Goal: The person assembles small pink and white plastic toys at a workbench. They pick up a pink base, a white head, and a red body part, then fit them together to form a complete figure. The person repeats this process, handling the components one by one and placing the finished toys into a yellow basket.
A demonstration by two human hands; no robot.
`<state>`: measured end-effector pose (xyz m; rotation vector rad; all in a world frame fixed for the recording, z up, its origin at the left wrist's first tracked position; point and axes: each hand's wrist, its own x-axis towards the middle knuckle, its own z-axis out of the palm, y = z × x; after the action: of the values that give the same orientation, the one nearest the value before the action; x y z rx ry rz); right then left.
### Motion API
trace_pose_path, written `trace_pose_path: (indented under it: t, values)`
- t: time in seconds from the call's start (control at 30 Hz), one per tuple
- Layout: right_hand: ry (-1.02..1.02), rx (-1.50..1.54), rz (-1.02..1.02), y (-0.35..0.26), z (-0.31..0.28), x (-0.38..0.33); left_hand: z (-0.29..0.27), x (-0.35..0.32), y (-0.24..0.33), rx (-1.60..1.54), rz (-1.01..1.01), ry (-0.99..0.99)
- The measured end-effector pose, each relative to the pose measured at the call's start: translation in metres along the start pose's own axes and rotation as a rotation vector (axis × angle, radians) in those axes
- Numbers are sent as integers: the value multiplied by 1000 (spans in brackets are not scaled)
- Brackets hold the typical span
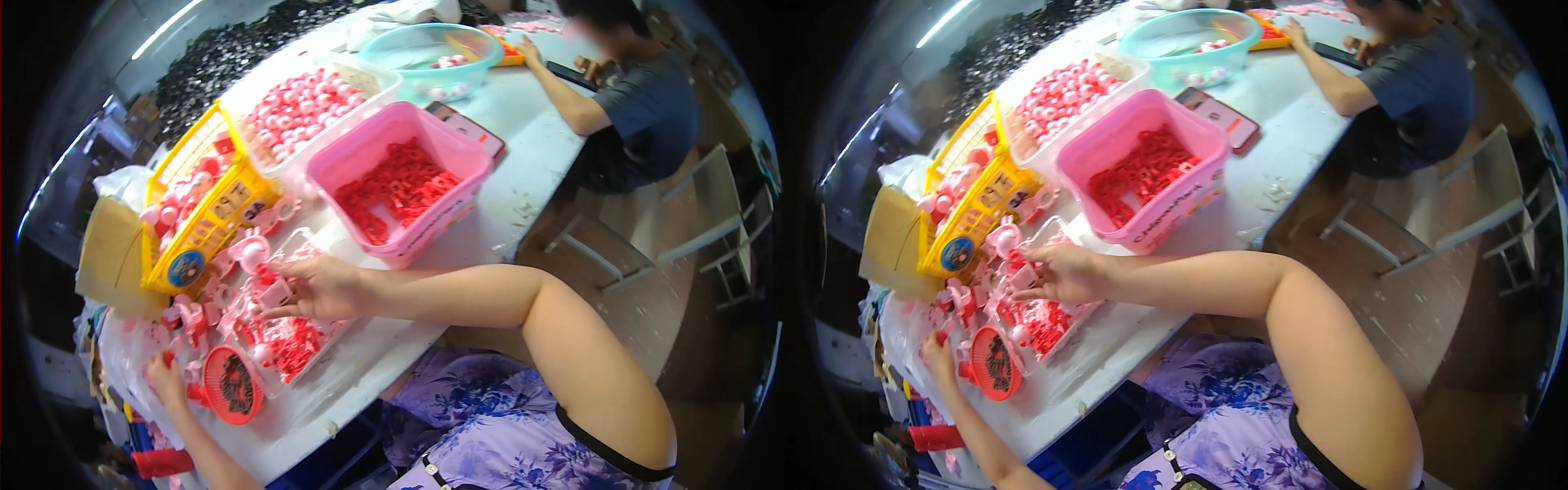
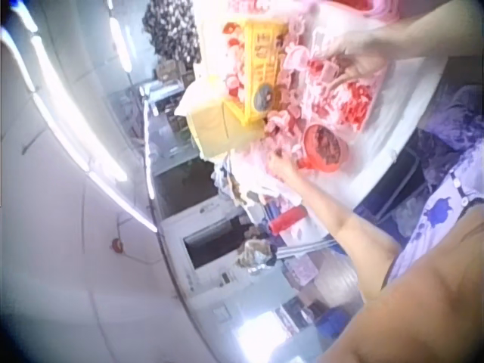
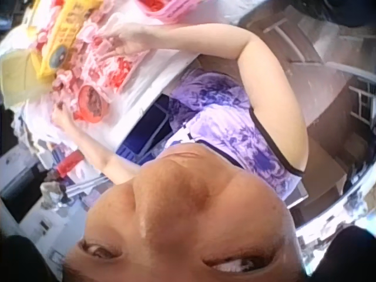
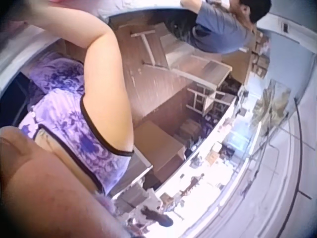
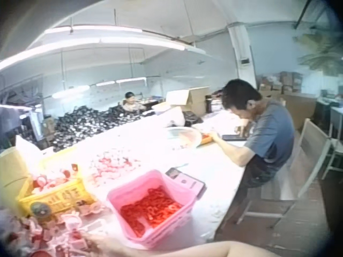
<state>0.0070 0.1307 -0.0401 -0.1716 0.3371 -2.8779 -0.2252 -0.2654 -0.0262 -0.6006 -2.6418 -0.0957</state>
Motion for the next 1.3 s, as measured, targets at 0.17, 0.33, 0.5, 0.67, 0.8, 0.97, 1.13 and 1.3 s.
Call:
trace_pose_path:
  t: [0.17, 0.33, 0.5, 0.67, 0.8, 0.97, 1.13, 1.3]
  values:
    - [41, -43, -8, 0, 20, -8, -75, -60, 20, -181, -57, 72]
    - [-98, 34, 6, 1, 2, 5, -103, -152, 27, -856, -448, -37]
    - [100, -17, -7, 1, 7, 5, -91, -226, 76, -1077, -652, -36]
    - [71, -103, 10, 0, 16, -3, -85, -243, 123, -1404, -738, 228]
    - [59, -109, 28, 1, 18, 0, -88, -258, 125, -1354, -790, 319]
    - [38, -127, 42, 2, 17, -3, -83, -256, 124, -490, -648, 108]
    - [37, -156, 29, 4, 20, -3, -71, -263, 130, -260, -373, 221]
    - [-3, -166, 40, 3, 18, -3, -82, -265, 130, -358, -376, 88]
